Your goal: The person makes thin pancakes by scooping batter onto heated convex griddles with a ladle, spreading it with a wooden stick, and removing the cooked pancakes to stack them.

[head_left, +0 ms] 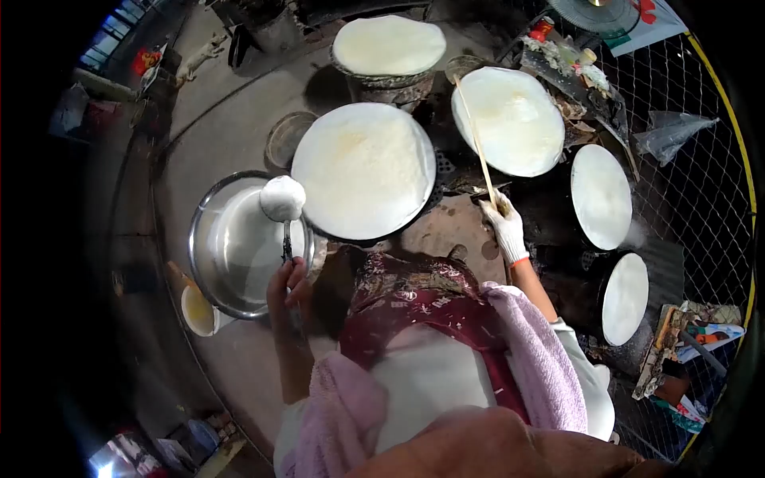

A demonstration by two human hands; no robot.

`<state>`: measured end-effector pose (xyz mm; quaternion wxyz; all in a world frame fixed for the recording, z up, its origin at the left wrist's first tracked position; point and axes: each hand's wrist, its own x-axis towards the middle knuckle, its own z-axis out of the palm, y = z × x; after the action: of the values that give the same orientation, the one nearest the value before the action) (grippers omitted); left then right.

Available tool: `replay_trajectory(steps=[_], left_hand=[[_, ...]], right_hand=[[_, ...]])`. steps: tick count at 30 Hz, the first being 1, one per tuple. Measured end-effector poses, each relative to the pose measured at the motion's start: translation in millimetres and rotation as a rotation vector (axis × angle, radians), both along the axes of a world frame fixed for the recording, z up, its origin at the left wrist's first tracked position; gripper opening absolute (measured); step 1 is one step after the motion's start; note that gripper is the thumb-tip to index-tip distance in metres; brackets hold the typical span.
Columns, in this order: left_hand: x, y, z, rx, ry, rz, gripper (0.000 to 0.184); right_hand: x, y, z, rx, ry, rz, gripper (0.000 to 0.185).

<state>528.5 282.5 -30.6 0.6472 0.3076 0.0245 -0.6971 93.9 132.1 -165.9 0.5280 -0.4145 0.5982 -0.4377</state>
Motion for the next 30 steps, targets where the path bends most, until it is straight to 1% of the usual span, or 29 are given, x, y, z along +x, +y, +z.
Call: replay_trajectory(steps=[1,3,4,5,7,8,9,10,11,12,13,15,16,17,19,20,22,23,24,27,28,29,30], left_hand=[[11.9,9.1,-5.2,-0.016,-0.002,-0.012,0.022],[28.9,25.9,-12.6,0.008,0.047,0.064,0.024],[34.8,32.9,-17.3,0.018,0.075,0.107,0.025],[38.9,39.3,-19.2,0.019,0.065,0.122,0.026],[43.6,55.5,-18.9,0.029,0.041,0.168,0.027],[50.1,66.0,-28.8,0.027,0.054,0.176,0.028],[51.6,76.1,-33.3,0.019,-0.001,0.163,0.028],[52.3,84.9,-35.2,0.013,-0.06,0.15,0.028],[51.5,93.7,-35.5,0.01,-0.122,0.135,0.028],[46.6,99.3,-30.9,0.056,-0.016,0.228,0.029],[46.4,106.5,-34.8,0.045,-0.01,0.24,0.029],[48.3,124.1,-46.8,0.021,-0.003,0.253,0.028],[48.9,134.5,-51.8,0.039,0.016,0.257,0.028],[46.9,137.4,-55.1,0.044,0.036,0.283,0.028],[42.8,140.6,-60.7,0.049,0.082,0.334,0.029],[41.9,141.8,-62.8,0.049,0.065,0.345,0.029],[41.8,142.3,-65.8,0.046,0.026,0.367,0.029],[40.2,142.4,-66.8,0.04,0.06,0.406,0.029],[39.0,141.4,-63.2,0.036,0.091,0.443,0.029],[36.9,137.3,-53.6,0.043,0.113,0.491,0.029],[37.0,136.2,-51.4,0.047,0.108,0.495,0.029],[37.6,135.9,-50.2,0.048,0.105,0.492,0.029],[37.9,136.1,-49.0,0.049,0.102,0.489,0.029]], right_hand=[[16.8,-9.1,1.8,0.055,-0.022,0.075,0.066],[45.7,-34.7,-29.8,-0.038,-0.138,0.063,0.081],[68.3,-46.4,9.3,0.093,-0.259,0.14,0.091],[84.2,-64.4,12.9,0.076,-0.106,0.163,0.095],[107.4,-104.2,-8.2,0.018,0.11,0.15,0.1],[109.9,-134.3,-41.6,-0.014,0.213,0.17,0.102],[110.7,-155.4,-74.0,-0.042,0.314,0.193,0.104],[121.6,-166.6,-65.4,0.008,0.384,0.237,0.106],[130.8,-175.9,-63.4,0.009,0.519,0.261,0.099],[143.8,-178.8,-46.6,0.041,0.574,0.26,0.09],[157.3,-182.4,-33.2,0.069,0.626,0.257,0.081],[161.1,-191.9,-31.3,0.003,0.711,0.357,0.061],[163.2,-188.2,-29.6,-0.011,0.764,0.331,0.052],[162.0,-188.6,-35.1,-0.115,0.785,0.292,0.05],[157.5,-189.5,-43.0,-0.246,0.721,0.301,0.051],[157.9,-188.2,-42.6,-0.298,0.652,0.304,0.052],[170.9,-168.9,-12.7,-0.385,0.557,0.299,0.052],[175.8,-158.8,-4.9,-0.438,0.517,0.27,0.053],[184.5,-146.5,10.9,-0.445,0.327,0.273,0.053],[203.5,-114.6,42.7,-0.496,0.354,0.302,0.053],[207.0,-107.6,48.1,-0.564,0.36,0.343,0.053],[208.9,-102.4,51.1,-0.553,0.439,0.377,0.053],[215.4,-94.2,59.8,-0.599,0.435,0.385,0.053]])
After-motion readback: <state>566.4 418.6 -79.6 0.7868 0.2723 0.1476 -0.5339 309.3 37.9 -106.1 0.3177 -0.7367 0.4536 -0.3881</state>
